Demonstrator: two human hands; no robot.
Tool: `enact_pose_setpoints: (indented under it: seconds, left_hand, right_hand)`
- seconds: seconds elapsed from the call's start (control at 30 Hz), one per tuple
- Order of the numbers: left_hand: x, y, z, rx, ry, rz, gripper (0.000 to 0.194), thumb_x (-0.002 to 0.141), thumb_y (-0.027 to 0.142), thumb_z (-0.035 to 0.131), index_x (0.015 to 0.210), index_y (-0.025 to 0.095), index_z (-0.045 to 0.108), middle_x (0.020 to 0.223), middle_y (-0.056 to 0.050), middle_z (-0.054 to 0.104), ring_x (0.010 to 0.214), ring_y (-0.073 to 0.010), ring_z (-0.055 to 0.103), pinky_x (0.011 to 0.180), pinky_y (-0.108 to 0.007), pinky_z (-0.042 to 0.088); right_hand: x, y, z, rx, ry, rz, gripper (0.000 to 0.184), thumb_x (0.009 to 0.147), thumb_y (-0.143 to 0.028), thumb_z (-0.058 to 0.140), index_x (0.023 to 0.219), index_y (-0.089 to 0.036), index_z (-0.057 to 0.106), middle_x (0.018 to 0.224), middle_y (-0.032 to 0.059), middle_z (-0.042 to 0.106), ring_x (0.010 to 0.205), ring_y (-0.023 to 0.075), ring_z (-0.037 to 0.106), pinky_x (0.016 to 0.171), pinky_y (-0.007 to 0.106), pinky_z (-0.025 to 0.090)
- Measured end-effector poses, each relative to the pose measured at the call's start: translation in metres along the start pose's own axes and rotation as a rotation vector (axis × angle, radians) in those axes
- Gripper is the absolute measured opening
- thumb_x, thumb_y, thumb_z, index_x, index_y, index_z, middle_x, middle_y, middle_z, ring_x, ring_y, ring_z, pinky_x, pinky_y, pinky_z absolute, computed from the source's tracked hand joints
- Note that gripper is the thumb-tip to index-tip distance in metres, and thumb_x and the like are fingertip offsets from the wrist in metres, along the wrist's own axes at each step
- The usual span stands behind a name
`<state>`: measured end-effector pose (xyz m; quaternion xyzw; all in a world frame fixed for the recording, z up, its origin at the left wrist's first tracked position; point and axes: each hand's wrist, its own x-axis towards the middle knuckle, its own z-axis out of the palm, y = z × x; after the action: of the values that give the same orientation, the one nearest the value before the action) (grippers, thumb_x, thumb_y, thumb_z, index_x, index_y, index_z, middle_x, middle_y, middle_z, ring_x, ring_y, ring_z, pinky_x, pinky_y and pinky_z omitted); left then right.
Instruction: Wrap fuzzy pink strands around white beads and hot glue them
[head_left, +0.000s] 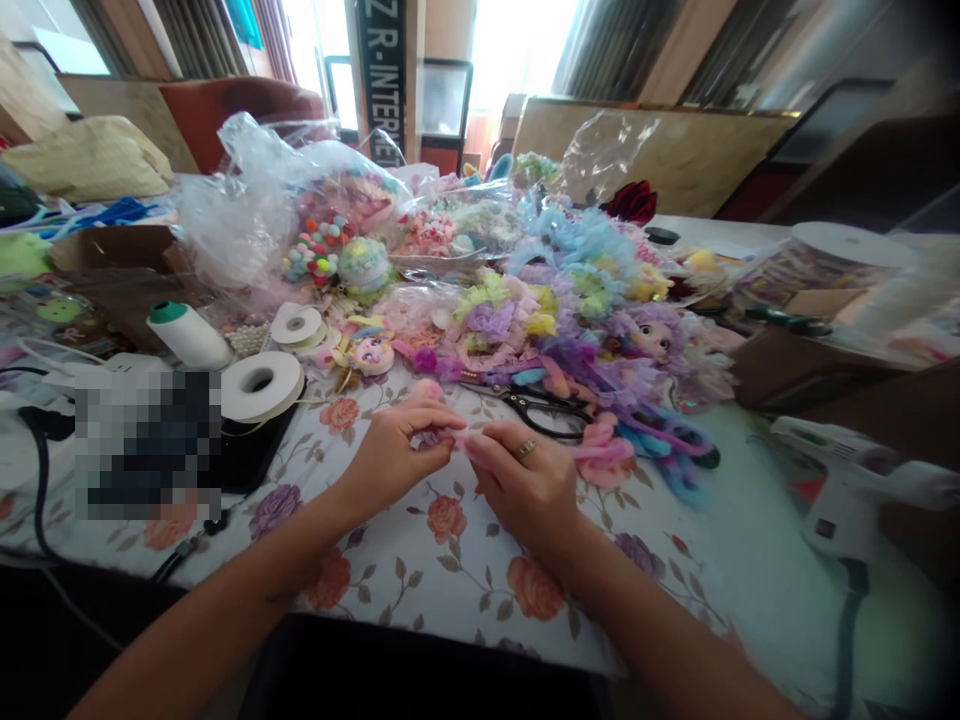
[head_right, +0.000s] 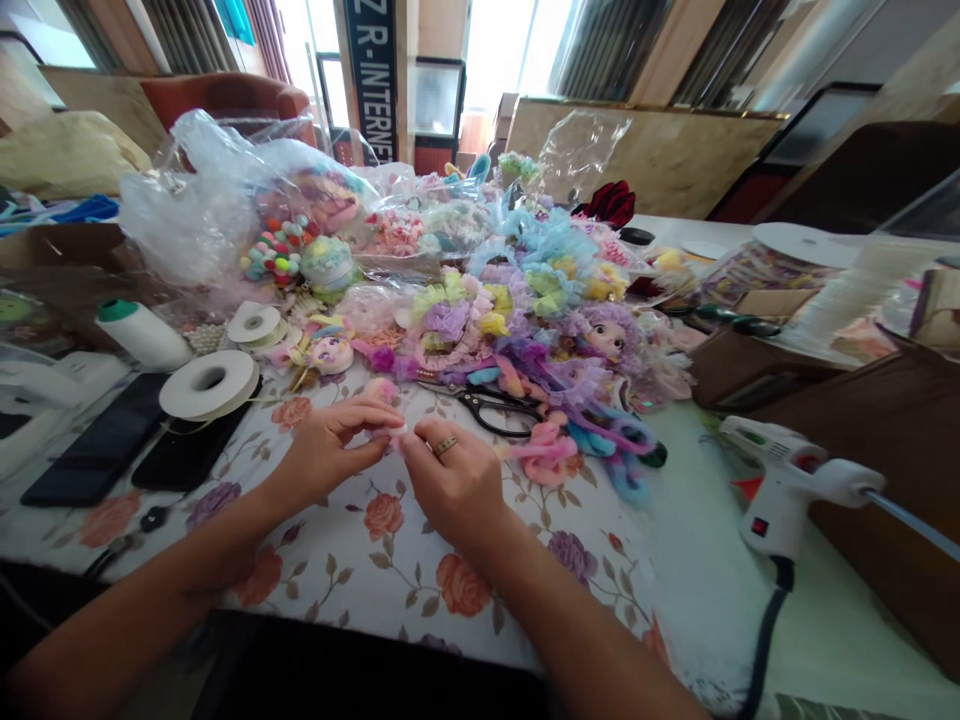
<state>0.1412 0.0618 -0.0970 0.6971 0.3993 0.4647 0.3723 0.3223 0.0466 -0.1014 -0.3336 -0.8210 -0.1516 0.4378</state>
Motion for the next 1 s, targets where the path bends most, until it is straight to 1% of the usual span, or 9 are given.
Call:
enact_pose_setpoints:
  seconds: [0.17, 0.27, 0.43, 0.53, 0.67, 0.8, 0.87, 0.93, 1.0]
  left_hand:
    - [-0.001, 0.0, 0.001, 0.191, 0.0, 0.145, 0.026, 0.076, 0.006, 0.062, 0.091, 0.021, 0.077, 0.096, -0.006, 0.076, 0.091, -0.021, 0.07, 0.087, -0.034, 0.056]
    - [-0.001, -0.002, 0.001, 0.202, -0.015, 0.155, 0.026, 0.076, 0.006, 0.062, 0.091, 0.02, 0.077, 0.095, -0.006, 0.076, 0.09, -0.0204, 0.07, 0.086, -0.034, 0.056]
    - [0.001, -0.005, -0.003, 0.024, -0.051, 0.036, 0.021, 0.079, 0.012, 0.063, 0.093, 0.019, 0.077, 0.1, -0.008, 0.072, 0.098, -0.0218, 0.067, 0.089, -0.035, 0.053]
    - [0.002, -0.003, -0.004, -0.044, -0.077, 0.026, 0.02, 0.081, 0.013, 0.062, 0.093, 0.019, 0.077, 0.1, -0.009, 0.069, 0.098, -0.021, 0.065, 0.087, -0.034, 0.052]
    - [0.002, 0.002, -0.002, -0.146, -0.038, -0.059, 0.022, 0.078, 0.016, 0.067, 0.099, 0.017, 0.073, 0.096, -0.008, 0.069, 0.089, -0.018, 0.065, 0.082, -0.03, 0.054]
    - [0.003, 0.008, -0.002, -0.223, -0.014, -0.111, 0.017, 0.074, 0.016, 0.07, 0.091, 0.013, 0.073, 0.093, -0.008, 0.07, 0.086, -0.0169, 0.064, 0.079, -0.028, 0.053]
    - [0.003, 0.009, -0.003, -0.242, -0.025, -0.142, 0.018, 0.074, 0.018, 0.071, 0.091, 0.013, 0.074, 0.092, -0.008, 0.07, 0.084, -0.0163, 0.063, 0.073, -0.026, 0.052]
    - [0.003, 0.009, -0.004, -0.266, -0.054, -0.208, 0.02, 0.074, 0.021, 0.073, 0.093, 0.013, 0.074, 0.086, -0.006, 0.07, 0.074, -0.0137, 0.06, 0.063, -0.023, 0.049]
    - [0.002, 0.007, -0.005, -0.305, -0.079, -0.283, 0.023, 0.075, 0.024, 0.074, 0.095, 0.014, 0.075, 0.077, -0.004, 0.068, 0.063, -0.0104, 0.055, 0.054, -0.021, 0.043]
  right_hand:
    - [0.002, 0.001, -0.001, -0.036, -0.002, -0.087, 0.013, 0.089, -0.004, 0.057, 0.089, -0.014, 0.065, 0.074, 0.0044, 0.068, 0.064, 0.0136, 0.057, 0.057, 0.025, 0.046]
    - [0.002, 0.001, -0.001, -0.064, -0.012, -0.119, 0.016, 0.09, -0.004, 0.055, 0.09, -0.015, 0.065, 0.074, 0.0035, 0.068, 0.062, 0.0137, 0.057, 0.056, 0.026, 0.045]
    - [0.001, 0.001, -0.001, -0.026, 0.008, -0.08, 0.012, 0.091, -0.009, 0.057, 0.091, -0.018, 0.065, 0.075, 0.0037, 0.068, 0.067, 0.0145, 0.062, 0.06, 0.026, 0.049]
    - [0.0, 0.0, 0.0, 0.036, 0.007, -0.01, 0.011, 0.089, -0.008, 0.061, 0.09, -0.019, 0.064, 0.077, 0.0043, 0.069, 0.068, 0.0147, 0.063, 0.062, 0.026, 0.051]
    - [-0.002, 0.0, 0.001, 0.158, 0.022, 0.111, 0.009, 0.086, -0.01, 0.065, 0.088, -0.019, 0.063, 0.079, 0.0055, 0.066, 0.068, 0.0153, 0.063, 0.061, 0.026, 0.052]
    - [-0.001, 0.0, 0.0, 0.23, 0.034, 0.198, 0.007, 0.085, -0.013, 0.068, 0.088, -0.019, 0.064, 0.081, 0.0058, 0.065, 0.07, 0.016, 0.063, 0.062, 0.027, 0.052]
    - [0.0, 0.0, 0.0, 0.26, 0.039, 0.226, 0.007, 0.085, -0.014, 0.069, 0.087, -0.018, 0.064, 0.081, 0.0056, 0.064, 0.07, 0.0157, 0.063, 0.063, 0.026, 0.052]
    - [0.001, 0.0, -0.001, 0.283, 0.042, 0.246, 0.007, 0.084, -0.014, 0.07, 0.085, -0.018, 0.065, 0.08, 0.0055, 0.063, 0.07, 0.0154, 0.063, 0.063, 0.026, 0.051]
    - [0.002, 0.0, -0.001, 0.298, 0.042, 0.257, 0.007, 0.084, -0.015, 0.071, 0.083, -0.018, 0.064, 0.079, 0.0052, 0.063, 0.07, 0.0152, 0.062, 0.062, 0.025, 0.051]
